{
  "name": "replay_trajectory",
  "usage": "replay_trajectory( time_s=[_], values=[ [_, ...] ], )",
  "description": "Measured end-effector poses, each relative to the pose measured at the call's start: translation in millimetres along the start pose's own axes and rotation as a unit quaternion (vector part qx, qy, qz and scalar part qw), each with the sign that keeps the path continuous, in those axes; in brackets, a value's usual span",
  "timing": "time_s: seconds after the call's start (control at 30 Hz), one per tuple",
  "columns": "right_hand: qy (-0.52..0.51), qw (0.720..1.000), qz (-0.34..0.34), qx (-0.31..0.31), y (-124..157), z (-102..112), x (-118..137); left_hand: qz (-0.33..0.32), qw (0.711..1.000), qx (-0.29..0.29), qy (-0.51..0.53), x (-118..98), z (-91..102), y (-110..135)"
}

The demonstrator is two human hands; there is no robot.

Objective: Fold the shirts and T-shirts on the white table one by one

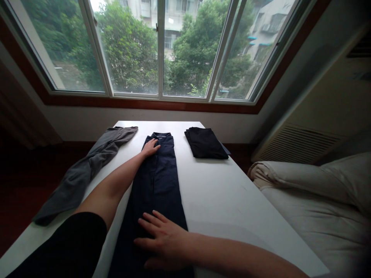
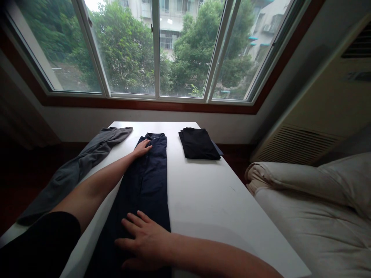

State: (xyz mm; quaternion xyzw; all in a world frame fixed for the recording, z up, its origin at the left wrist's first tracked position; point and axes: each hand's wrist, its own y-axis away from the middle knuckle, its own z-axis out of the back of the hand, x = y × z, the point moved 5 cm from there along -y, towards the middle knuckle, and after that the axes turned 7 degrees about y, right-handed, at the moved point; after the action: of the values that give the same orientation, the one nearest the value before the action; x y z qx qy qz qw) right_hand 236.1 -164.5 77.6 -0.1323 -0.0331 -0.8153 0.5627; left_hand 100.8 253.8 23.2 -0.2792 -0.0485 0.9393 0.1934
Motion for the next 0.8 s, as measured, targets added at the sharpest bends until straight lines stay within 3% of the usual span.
replay_trajectory(
  time_s=[0.1,0.17,0.33,0.47,0.57,0.8],
  values=[
    [-0.026,0.999,0.021,-0.039,7.9,6.4,-14.2,-0.030,0.998,-0.050,0.006,-1.4,10.5,26.3],
    [-0.043,0.996,0.001,-0.080,20.6,13.7,-28.5,-0.064,0.996,-0.057,0.008,-3.0,17.4,53.9],
    [-0.040,0.987,-0.089,-0.124,74.0,24.5,-51.7,-0.135,0.991,0.009,-0.008,-18.8,35.7,154.6],
    [-0.042,0.987,-0.128,-0.084,110.9,23.8,-39.2,-0.178,0.981,0.076,-0.025,-50.6,42.9,249.8],
    [-0.031,0.990,-0.120,-0.060,119.6,18.5,-18.5,-0.183,0.976,0.106,-0.043,-79.5,41.3,312.1],
    [0.038,0.995,-0.074,-0.061,104.2,-9.7,5.9,-0.224,0.957,0.182,-0.042,-143.4,36.0,412.9]
  ],
)
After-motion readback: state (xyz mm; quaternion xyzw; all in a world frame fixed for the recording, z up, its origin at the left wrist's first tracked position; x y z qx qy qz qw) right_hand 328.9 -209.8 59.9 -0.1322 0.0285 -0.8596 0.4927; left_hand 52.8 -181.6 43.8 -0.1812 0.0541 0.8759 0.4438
